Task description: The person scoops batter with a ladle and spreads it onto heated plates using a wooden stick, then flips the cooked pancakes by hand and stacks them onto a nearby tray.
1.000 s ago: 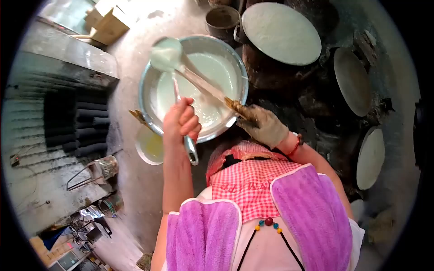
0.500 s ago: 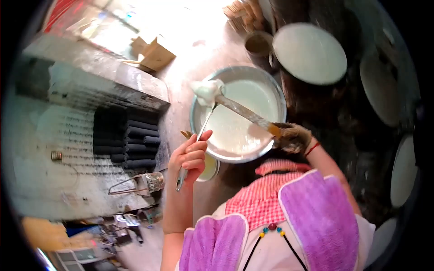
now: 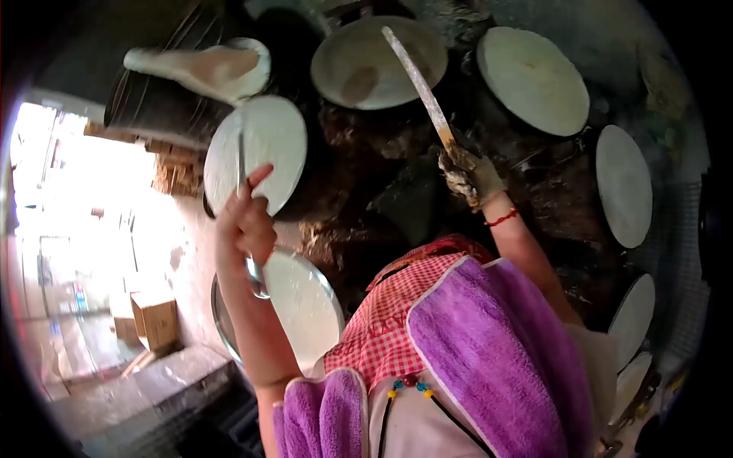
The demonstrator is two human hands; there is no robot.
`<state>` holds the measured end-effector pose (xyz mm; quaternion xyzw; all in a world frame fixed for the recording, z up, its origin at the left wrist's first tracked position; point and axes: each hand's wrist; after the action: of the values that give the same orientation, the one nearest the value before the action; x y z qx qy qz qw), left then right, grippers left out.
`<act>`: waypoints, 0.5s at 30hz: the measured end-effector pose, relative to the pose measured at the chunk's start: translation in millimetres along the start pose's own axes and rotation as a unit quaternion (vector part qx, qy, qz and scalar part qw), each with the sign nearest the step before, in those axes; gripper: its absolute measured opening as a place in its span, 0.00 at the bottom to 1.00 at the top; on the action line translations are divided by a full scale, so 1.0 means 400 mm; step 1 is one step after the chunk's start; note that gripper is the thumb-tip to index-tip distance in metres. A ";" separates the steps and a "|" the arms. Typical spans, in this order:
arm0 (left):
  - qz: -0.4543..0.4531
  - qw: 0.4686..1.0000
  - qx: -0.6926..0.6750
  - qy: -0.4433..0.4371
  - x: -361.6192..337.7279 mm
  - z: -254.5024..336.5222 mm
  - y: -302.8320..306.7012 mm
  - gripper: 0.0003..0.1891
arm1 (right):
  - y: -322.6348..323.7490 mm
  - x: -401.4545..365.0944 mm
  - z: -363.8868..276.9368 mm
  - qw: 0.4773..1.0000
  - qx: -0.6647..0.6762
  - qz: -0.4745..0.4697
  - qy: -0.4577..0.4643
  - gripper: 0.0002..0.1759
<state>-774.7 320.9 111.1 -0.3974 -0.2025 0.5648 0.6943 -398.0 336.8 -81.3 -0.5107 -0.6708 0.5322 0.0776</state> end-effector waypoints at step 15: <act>0.116 0.987 0.077 0.075 0.807 -0.538 -0.196 0.21 | 0.091 0.001 -0.236 0.981 -0.074 0.148 0.097 0.20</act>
<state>-478.5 552.9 -11.5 -0.4051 -0.0581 0.6239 0.6658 -315.2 393.9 -70.5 -0.6581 -0.6142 0.4349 0.0248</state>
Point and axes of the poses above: each hand's wrist, its own x-axis towards the middle knuckle, its own y-axis out of the back of the hand, z = x × y, and after that the axes turned 8 degrees about -y, right-handed
